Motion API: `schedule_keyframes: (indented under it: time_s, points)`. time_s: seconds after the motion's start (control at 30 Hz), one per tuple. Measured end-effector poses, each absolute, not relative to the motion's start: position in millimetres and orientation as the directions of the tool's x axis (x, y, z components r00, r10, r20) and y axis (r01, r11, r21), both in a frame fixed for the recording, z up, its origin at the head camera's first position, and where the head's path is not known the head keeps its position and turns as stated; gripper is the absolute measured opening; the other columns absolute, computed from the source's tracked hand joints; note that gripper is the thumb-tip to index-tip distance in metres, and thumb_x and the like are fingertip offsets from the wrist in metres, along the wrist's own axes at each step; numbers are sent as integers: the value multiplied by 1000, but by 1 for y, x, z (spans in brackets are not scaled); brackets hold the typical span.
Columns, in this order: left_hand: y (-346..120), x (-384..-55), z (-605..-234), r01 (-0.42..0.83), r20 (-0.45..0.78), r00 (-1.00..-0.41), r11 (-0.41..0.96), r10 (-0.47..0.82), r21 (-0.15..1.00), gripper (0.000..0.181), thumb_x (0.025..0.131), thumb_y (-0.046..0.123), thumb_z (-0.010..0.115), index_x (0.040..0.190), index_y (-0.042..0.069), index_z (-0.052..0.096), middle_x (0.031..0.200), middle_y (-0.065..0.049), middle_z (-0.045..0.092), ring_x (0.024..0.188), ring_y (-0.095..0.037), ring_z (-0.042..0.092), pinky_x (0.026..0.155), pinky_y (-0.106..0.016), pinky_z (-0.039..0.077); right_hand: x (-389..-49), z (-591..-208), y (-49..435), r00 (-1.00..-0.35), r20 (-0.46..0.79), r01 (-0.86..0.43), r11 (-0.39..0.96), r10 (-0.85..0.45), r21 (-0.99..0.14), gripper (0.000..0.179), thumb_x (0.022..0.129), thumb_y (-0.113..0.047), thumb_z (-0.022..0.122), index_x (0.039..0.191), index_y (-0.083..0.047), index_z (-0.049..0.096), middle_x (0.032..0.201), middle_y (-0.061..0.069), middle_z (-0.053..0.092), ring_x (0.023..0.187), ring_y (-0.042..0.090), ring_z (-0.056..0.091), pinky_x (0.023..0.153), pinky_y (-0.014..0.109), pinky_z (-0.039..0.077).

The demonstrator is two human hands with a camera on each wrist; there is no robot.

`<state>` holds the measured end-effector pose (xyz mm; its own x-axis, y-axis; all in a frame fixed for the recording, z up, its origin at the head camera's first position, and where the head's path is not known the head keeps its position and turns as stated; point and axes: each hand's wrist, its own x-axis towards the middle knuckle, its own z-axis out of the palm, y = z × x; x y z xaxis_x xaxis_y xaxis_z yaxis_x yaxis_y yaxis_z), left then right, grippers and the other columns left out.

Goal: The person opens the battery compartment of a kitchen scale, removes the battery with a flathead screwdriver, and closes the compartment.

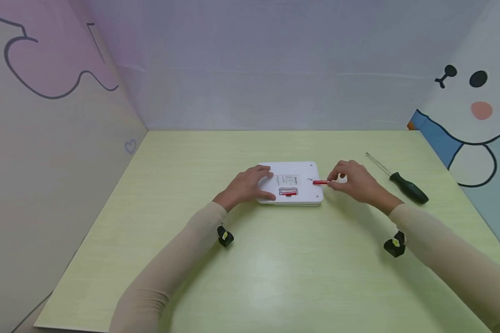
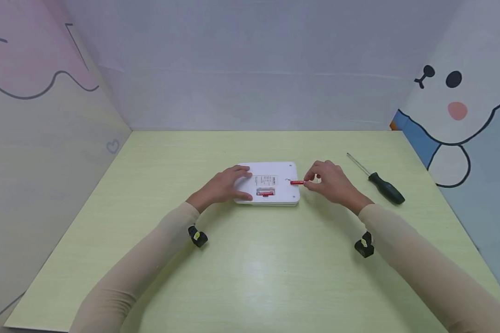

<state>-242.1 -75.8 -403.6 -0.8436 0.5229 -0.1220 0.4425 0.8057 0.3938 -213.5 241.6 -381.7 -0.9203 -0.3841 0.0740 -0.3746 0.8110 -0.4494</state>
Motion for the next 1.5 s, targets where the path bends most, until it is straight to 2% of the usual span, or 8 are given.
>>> schedule_keyframes:
  time_s: [0.13,0.27,0.43,0.7,1.17,1.5]
  points:
    - [-76,-242,-403,436,-126,-846,807,519,399,77,80,51,77,143,17,50,156,0,38,145,-23,34,115,-47,32,-212,-382,262,-941,80,-329,843,-327,-425,13,91,-16,69,96,-5,73,93,9,64,93,30,54,78,40,41]
    - [-77,-243,-403,431,-125,-848,807,516,404,76,79,51,77,143,17,51,156,1,38,145,-22,34,115,-47,32,-209,-384,282,-966,77,-258,874,-248,-413,18,92,-18,67,99,-2,72,96,14,64,96,34,54,80,48,43]
    - [-77,-244,-405,436,-121,-846,804,519,405,77,79,51,77,143,17,51,156,1,38,145,-22,34,115,-47,33,-205,-390,307,-984,91,-174,899,-150,-402,23,94,-20,65,100,1,72,100,18,62,97,38,50,82,58,35]
    - [-77,-246,-408,420,-140,-849,813,509,403,78,79,52,77,144,18,49,157,2,37,146,-22,32,116,-48,31,-201,-400,334,-996,92,-47,936,-16,-348,24,91,-19,66,97,3,72,99,24,60,92,42,46,76,59,31]
    - [-75,-244,-406,406,-149,-852,814,501,415,79,79,51,77,145,18,49,157,1,36,146,-22,31,116,-47,30,-199,-410,347,-998,29,36,950,47,-311,25,90,-20,65,98,3,72,102,25,62,94,45,44,77,60,30]
    - [-73,-243,-405,412,-155,-849,817,504,403,79,80,52,76,145,19,48,158,2,35,146,-22,31,116,-47,31,-196,-413,347,-999,6,42,949,47,-311,24,90,-20,66,96,2,73,97,23,66,93,42,43,76,58,28]
